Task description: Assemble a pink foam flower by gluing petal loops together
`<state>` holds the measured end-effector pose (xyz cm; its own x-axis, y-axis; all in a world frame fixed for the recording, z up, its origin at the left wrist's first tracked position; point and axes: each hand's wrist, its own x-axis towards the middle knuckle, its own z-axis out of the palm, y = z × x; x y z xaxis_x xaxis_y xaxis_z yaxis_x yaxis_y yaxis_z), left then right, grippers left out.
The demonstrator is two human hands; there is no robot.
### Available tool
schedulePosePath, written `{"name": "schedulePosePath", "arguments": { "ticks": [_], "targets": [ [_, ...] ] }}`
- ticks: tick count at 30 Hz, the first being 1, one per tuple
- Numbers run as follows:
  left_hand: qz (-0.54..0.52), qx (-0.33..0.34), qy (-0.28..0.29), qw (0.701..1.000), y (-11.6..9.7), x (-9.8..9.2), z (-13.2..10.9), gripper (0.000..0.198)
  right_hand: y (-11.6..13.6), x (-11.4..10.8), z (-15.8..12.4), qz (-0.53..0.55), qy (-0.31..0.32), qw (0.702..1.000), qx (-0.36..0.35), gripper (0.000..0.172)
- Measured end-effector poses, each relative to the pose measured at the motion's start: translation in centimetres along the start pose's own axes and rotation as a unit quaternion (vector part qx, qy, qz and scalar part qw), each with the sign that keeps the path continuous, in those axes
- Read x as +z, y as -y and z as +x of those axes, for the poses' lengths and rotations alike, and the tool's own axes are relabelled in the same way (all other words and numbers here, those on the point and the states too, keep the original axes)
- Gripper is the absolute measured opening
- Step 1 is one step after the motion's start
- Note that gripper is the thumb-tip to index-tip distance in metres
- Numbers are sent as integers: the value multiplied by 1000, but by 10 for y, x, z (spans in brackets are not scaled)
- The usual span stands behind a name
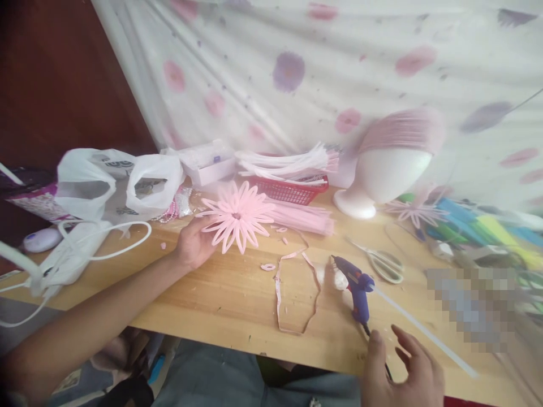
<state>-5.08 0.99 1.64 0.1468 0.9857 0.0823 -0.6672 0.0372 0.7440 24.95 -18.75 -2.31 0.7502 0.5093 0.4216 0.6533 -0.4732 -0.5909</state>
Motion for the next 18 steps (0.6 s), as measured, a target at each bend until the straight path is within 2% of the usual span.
{"name": "schedulePosePath", "arguments": {
  "ticks": [4,7,14,18],
  "targets": [
    [0,0,2,1000,-1,0,1,27,-3,4,29,-26,109,994,9,69],
    [-3,-2,7,1000,-2,0,0,25,5,15,47,-22,157,987,24,72],
    [-15,-16,25,999,-1,-2,-3,28,26,31,64,-49,224,973,5,42],
    [-16,-15,37,999,1,-3,-3,32,25,38,65,-55,201,977,-39,37]
  ]
}}
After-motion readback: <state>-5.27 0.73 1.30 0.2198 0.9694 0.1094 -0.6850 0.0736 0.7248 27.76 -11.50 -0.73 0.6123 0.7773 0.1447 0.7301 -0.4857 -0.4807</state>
